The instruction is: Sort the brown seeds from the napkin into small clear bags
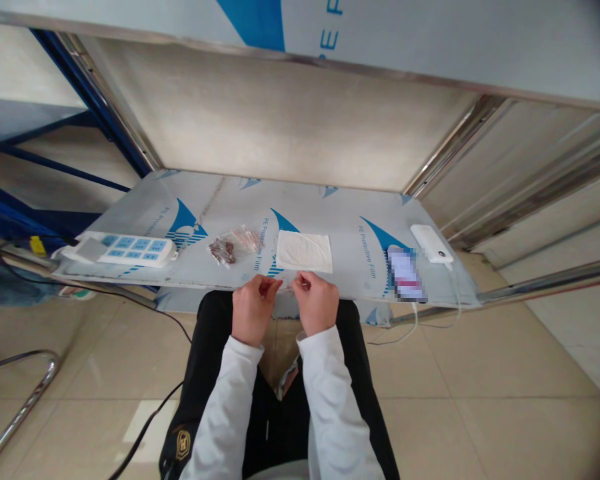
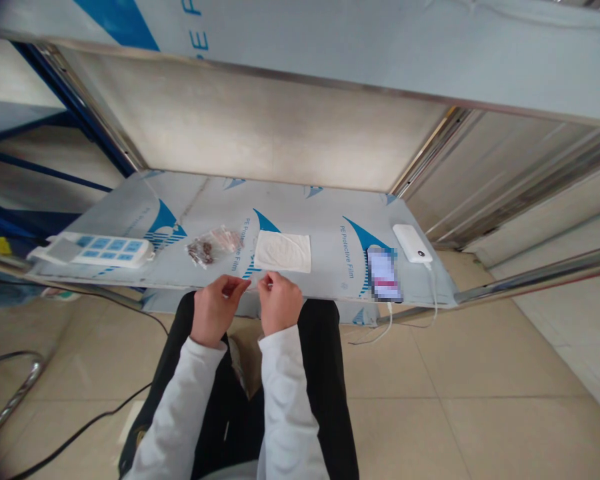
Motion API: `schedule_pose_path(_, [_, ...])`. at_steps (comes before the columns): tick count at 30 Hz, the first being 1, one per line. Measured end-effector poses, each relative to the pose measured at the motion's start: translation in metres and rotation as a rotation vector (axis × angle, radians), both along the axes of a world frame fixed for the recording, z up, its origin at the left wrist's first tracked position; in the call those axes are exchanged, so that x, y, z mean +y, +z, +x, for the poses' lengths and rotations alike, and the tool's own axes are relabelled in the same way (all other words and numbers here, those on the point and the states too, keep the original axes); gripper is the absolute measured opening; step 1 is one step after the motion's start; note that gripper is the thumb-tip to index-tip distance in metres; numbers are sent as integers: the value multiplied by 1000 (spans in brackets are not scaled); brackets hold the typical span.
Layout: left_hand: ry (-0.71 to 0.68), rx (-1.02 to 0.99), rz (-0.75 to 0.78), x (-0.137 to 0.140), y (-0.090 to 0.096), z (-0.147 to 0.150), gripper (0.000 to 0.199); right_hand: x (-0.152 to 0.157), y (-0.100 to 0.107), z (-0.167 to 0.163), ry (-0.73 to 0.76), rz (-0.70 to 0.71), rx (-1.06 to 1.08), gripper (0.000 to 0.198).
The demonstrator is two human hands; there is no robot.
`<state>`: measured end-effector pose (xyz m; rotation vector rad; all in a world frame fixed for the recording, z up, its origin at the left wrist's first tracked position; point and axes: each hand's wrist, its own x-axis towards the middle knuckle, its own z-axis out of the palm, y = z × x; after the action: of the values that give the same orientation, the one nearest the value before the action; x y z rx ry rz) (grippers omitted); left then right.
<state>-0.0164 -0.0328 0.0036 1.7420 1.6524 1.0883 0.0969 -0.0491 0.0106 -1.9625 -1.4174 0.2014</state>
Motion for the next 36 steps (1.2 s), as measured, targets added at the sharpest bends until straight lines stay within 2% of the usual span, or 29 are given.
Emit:
schedule_pose_path(3, [6, 49, 17, -2, 6, 2, 12, -1, 1, 3, 1, 6, 47, 14])
schedule_pose_path(6, [35, -63, -23, -2, 14, 0, 14, -2, 4, 8, 201, 65, 173, 17])
schedule_pose_path(10, [-104, -441, -178, 2, 22, -10, 17, -2, 14, 18, 519, 166, 356, 55])
schedule_pose_path(12, [-180, -582, -261, 4, 24, -16, 20, 0, 19, 22, 677, 109, 420, 73])
schedule_pose_path(15, [-247, -637, -324, 4, 26, -21, 20, 1, 21, 22, 801, 17, 465, 76])
schedule_pose_path(20, [-213, -427, -250, 0, 34, -24, 18, -6, 12, 13, 690, 120, 387, 84])
schedule_pose_path(24, [-159, -181, -148, -5, 48, -25, 15, -8, 8, 8, 622, 206, 360, 57])
schedule_pose_path(29, [-91, 79, 43, -10, 67, -26, 14, -8, 8, 8, 597, 246, 368, 37])
schedule_pose_path(32, [-89, 65, 20, -10, 70, -26, 16, -13, 4, 6, 580, 246, 435, 35])
schedule_pose_path(36, [-41, -85, -24, -7, 68, -25, 33, -6, -8, 12, 483, 208, 670, 37])
